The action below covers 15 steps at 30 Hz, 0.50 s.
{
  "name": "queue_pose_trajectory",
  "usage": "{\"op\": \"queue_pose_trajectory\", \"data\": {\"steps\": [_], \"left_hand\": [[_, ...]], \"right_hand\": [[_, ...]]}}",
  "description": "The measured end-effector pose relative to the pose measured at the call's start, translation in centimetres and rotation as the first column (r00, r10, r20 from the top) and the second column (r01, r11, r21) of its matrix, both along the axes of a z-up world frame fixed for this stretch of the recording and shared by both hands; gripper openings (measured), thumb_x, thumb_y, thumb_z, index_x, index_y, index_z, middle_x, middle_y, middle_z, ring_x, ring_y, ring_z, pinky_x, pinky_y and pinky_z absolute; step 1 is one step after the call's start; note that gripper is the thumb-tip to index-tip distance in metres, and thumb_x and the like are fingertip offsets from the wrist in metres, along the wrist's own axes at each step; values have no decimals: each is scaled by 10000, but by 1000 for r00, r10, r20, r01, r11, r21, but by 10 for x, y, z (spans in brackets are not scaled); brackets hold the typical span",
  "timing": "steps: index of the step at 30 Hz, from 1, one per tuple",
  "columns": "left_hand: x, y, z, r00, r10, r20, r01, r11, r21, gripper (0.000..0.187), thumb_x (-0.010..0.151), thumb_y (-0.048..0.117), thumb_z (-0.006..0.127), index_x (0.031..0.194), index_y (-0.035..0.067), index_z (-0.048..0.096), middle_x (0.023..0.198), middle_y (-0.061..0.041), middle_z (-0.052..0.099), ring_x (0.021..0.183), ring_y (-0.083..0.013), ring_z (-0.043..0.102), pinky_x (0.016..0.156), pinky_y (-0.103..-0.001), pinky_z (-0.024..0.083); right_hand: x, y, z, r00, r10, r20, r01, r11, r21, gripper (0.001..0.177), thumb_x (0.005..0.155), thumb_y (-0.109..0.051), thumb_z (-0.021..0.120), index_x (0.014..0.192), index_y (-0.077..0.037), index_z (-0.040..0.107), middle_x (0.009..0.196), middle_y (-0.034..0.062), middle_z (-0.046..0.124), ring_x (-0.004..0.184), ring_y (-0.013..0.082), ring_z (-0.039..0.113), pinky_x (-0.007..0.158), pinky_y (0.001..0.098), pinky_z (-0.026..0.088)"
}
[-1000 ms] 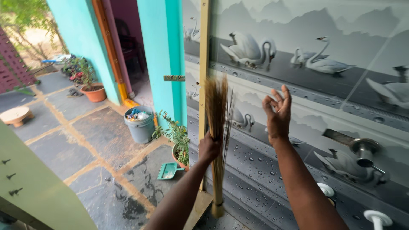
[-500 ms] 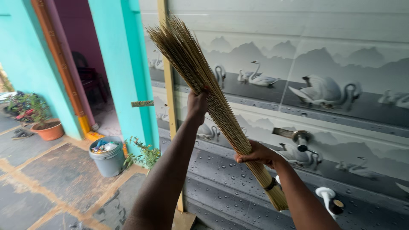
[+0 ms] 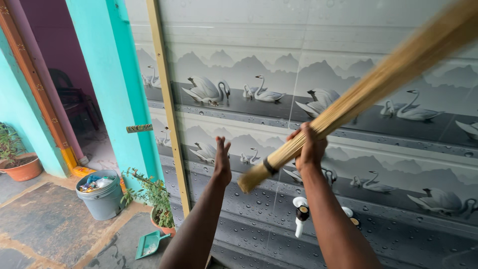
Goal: The person uses a traditional straw broom to sweep the tiled walls and ceiling of a bathroom. They move the broom across the wall surfaces and the ceiling to remove dust or debris.
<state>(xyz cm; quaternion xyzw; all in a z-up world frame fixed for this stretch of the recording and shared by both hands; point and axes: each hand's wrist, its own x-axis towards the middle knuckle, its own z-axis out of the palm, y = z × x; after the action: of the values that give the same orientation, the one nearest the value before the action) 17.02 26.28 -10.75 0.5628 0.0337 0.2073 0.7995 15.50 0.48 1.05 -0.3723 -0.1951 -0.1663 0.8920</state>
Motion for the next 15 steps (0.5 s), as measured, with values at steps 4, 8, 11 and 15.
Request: {"op": "queue_pose_trajectory", "data": {"steps": [4, 8, 11, 15], "left_hand": [[-14, -3, -25, 983, 15, -184, -18, 1000, -16, 986, 845, 844, 155, 1657, 285, 139, 1713, -112, 103, 1577, -368, 51, 1191, -698, -36], [-40, -40, -2, 998, -20, -68, 6, 980, -200, 995, 824, 873, 145, 1620, 282, 227, 1715, -101, 175, 1588, -315, 78, 1190, -685, -75], [-43, -128, 26, 863, -379, 333, 505, 653, -564, 987, 888, 853, 139, 1579, 197, 398, 1623, -219, 341, 1504, -406, 247, 1160, -697, 24], [-52, -197, 52, 825, -428, 369, 560, 705, -435, 866, 963, 762, 202, 1526, 170, 488, 1503, -147, 525, 1392, -318, 480, 1190, -563, 331]], "right_hand": [[10, -39, 34, 999, -19, -51, 31, 967, 251, 307, 871, -219, 769, 1025, -67, 551, 769, 80, 617, 630, 202, 641, 609, 393, 612], [13, -70, 57, 998, -51, -27, 57, 960, 273, 367, 872, -250, 790, 1037, -63, 521, 776, 83, 615, 635, 214, 646, 613, 396, 623], [2, -71, 57, 997, -77, -25, 81, 980, 184, 407, 852, -284, 815, 1058, -90, 521, 788, 73, 631, 657, 204, 665, 626, 395, 636], [-18, -77, 41, 994, 89, 61, -93, 993, 76, 505, 912, -314, 805, 1182, -26, 490, 849, 113, 642, 703, 228, 690, 626, 387, 628]]}}
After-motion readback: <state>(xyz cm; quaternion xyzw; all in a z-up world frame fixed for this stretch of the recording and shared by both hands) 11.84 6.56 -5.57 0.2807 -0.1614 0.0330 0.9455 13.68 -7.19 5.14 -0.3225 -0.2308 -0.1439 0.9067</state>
